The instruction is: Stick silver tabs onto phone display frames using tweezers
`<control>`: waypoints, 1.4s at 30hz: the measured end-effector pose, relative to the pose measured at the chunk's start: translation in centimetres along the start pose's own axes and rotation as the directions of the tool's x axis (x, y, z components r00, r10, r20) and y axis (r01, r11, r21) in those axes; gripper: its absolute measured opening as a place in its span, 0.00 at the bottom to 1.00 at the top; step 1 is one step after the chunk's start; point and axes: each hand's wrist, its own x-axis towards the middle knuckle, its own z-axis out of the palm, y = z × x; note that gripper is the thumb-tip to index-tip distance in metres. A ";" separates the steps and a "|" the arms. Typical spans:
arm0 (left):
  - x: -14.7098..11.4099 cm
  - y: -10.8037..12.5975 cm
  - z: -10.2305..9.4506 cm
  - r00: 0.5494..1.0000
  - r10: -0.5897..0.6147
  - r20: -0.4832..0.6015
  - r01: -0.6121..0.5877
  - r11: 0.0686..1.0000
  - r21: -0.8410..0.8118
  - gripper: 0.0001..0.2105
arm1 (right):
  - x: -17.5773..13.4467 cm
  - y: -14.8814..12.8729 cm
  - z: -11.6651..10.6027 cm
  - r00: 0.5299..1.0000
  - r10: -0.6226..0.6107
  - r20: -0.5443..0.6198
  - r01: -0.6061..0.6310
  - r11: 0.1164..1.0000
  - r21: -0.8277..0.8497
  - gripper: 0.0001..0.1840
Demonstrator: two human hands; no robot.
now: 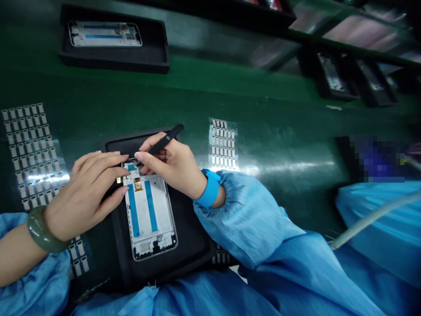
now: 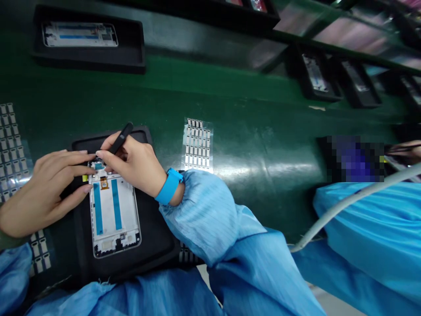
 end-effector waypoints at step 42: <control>0.2 1.8 0.8 1.000 -0.004 -0.031 0.010 0.981 0.195 0.18 | 0.7 -0.6 -0.8 0.999 -0.016 -0.029 0.015 1.000 -0.017 0.17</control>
